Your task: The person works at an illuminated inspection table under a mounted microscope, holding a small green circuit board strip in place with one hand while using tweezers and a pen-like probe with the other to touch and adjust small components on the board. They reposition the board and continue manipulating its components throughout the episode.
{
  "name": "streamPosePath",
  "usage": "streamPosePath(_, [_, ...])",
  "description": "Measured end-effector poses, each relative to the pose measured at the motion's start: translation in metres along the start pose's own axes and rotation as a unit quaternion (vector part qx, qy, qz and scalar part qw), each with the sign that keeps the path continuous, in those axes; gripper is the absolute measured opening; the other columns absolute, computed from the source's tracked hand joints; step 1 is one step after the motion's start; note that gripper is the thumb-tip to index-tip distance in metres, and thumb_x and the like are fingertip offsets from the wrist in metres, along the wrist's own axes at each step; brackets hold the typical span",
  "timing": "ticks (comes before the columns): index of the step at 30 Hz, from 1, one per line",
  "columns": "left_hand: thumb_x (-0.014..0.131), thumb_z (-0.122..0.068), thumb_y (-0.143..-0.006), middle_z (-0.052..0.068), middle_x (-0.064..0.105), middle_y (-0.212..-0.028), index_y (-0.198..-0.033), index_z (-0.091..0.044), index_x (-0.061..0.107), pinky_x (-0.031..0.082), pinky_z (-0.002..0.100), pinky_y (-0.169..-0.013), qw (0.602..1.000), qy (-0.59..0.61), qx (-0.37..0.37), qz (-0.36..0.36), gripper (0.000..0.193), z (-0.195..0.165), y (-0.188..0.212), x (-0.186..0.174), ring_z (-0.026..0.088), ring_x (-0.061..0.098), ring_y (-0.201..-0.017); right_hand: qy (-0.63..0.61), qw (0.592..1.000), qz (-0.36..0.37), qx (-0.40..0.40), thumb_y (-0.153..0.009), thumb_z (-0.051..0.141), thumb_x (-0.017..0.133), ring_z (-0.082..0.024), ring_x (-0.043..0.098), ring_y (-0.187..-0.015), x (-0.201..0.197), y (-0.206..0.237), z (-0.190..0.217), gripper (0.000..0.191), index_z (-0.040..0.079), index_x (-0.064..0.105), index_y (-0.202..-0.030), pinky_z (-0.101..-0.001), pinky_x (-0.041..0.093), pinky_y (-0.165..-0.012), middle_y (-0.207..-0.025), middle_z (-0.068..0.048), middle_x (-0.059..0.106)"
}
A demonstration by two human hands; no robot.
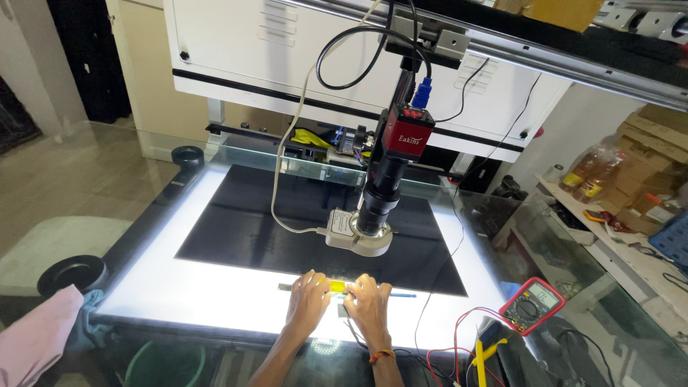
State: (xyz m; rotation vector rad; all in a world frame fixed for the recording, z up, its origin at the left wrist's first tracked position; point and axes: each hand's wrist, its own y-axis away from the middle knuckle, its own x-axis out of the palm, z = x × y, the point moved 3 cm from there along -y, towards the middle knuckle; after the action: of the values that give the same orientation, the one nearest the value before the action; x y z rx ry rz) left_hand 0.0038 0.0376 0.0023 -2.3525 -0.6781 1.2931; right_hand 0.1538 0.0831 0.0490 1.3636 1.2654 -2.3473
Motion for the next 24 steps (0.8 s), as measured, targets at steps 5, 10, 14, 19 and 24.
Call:
streamPosePath(5, [0.074, -0.014, -0.083, 0.013, 0.065, -0.122, -0.107, -0.006, 0.069, 0.037, 0.054, -0.107, 1.0, -0.001, 0.01, -0.013, 0.026, -0.0013, 0.0005, -0.0004, 0.037, 0.053, -0.128, 0.006, 1.0, 0.002, -0.012, -0.075, 0.013, 0.077, -0.019, 0.055, -0.083, 0.0026, 0.001, -0.001, 0.008, 0.012, 0.077, -0.083, -0.0426, 0.033, -0.081, -0.088, -0.002, 0.06])
streamPosePath(10, [0.073, -0.014, -0.084, 0.011, 0.066, -0.119, -0.107, -0.007, 0.07, 0.037, 0.053, -0.109, 1.0, 0.006, 0.0, -0.007, 0.024, -0.001, 0.0001, 0.0002, 0.036, 0.053, -0.129, -0.001, 1.0, -0.013, -0.017, -0.074, 0.012, 0.078, -0.019, 0.056, -0.084, 0.0028, 0.0006, -0.0027, 0.01, 0.012, 0.077, -0.083, -0.0427, 0.033, -0.079, -0.086, -0.002, 0.06])
streamPosePath(14, [0.074, -0.014, -0.084, 0.012, 0.065, -0.121, -0.107, -0.007, 0.069, 0.036, 0.054, -0.108, 1.0, 0.002, 0.004, -0.002, 0.025, -0.0015, 0.0005, -0.0005, 0.037, 0.052, -0.129, -0.002, 1.0, -0.011, -0.019, -0.073, 0.011, 0.078, -0.019, 0.055, -0.083, 0.0027, 0.0015, -0.0021, 0.009, 0.012, 0.076, -0.081, -0.0428, 0.033, -0.079, -0.087, -0.002, 0.06])
streamPosePath(19, [0.073, -0.014, -0.085, 0.012, 0.065, -0.12, -0.108, -0.007, 0.069, 0.036, 0.053, -0.109, 1.0, 0.009, 0.0, -0.001, 0.025, -0.0009, -0.0002, -0.0015, 0.037, 0.052, -0.129, 0.0, 1.0, -0.004, -0.016, -0.074, 0.012, 0.078, -0.019, 0.055, -0.082, 0.0022, -0.0004, -0.0009, 0.008, 0.013, 0.076, -0.081, -0.0422, 0.033, -0.079, -0.086, -0.002, 0.059])
streamPosePath(24, [0.073, -0.013, -0.084, 0.012, 0.065, -0.119, -0.109, -0.006, 0.069, 0.036, 0.054, -0.108, 1.0, 0.006, 0.002, -0.005, 0.026, -0.0015, 0.0008, -0.0006, 0.037, 0.052, -0.129, 0.001, 1.0, 0.0, -0.013, -0.073, 0.013, 0.078, -0.019, 0.055, -0.083, 0.0021, 0.0005, -0.001, 0.007, 0.013, 0.076, -0.08, -0.0419, 0.034, -0.08, -0.086, -0.002, 0.059])
